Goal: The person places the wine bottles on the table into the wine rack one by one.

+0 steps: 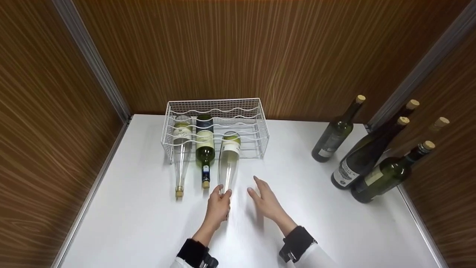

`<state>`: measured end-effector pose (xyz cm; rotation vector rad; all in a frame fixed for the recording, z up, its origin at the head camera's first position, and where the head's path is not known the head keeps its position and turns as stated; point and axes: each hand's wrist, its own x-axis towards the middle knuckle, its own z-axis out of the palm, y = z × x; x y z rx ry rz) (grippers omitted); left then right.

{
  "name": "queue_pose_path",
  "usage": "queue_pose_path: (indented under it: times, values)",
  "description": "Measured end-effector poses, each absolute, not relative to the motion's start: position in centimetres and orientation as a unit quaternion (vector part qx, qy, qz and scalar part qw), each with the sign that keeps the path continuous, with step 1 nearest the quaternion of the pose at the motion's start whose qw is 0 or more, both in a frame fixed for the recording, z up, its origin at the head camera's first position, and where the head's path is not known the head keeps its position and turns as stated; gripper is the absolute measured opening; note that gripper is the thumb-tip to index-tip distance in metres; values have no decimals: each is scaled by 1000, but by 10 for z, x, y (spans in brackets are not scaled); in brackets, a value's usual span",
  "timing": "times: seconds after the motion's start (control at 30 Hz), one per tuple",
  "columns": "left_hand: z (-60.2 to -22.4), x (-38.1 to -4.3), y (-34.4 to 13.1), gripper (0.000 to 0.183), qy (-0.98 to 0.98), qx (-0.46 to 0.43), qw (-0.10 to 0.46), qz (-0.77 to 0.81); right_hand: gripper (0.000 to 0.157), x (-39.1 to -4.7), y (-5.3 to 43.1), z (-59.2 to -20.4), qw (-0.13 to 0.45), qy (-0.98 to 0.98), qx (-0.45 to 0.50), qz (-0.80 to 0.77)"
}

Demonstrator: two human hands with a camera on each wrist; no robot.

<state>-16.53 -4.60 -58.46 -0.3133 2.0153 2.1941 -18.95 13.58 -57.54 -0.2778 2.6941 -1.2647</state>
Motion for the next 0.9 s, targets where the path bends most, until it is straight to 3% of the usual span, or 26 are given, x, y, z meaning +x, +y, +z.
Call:
queue_pose_path:
  times: [0.9]
  values:
    - [-603, -219, -36, 62, 707, -119, 29, 697, 69, -199, 127, -577, 74, 902, -106, -412]
